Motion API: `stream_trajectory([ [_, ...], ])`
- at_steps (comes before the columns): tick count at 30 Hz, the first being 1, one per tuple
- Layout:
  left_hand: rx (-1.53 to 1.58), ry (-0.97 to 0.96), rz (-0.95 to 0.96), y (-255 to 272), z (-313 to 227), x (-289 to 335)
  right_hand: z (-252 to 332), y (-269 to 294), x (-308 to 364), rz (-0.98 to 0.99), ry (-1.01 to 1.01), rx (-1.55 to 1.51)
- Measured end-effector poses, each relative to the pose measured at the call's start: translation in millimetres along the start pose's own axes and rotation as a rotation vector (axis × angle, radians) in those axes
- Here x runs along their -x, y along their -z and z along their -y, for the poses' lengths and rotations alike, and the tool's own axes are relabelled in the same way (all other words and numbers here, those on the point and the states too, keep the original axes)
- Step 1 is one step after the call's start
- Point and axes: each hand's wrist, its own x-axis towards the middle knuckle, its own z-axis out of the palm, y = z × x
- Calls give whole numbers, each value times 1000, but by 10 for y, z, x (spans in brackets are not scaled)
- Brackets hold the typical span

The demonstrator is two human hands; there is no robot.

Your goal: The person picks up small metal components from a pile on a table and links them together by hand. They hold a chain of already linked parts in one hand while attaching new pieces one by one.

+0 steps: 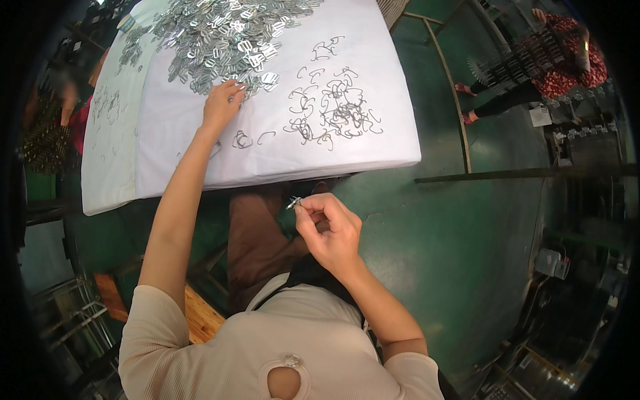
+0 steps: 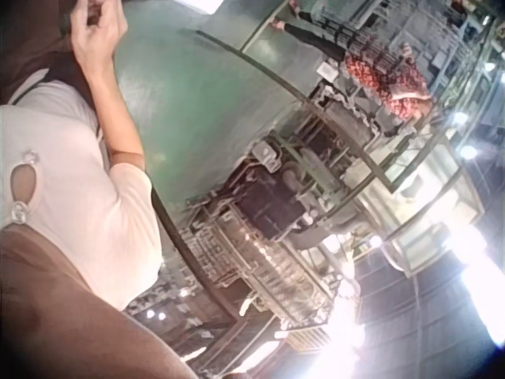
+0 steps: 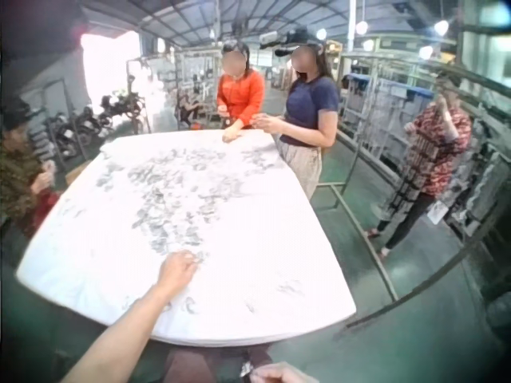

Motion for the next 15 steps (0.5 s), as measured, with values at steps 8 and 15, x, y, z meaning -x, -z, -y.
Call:
stream_trajectory([
  [8, 818, 277, 127, 918, -1295, 890, 47, 20, 98, -10, 60, 40],
  [15, 947, 312, 253, 1363, -1785, 1406, 53, 5, 112, -31, 39, 60],
])
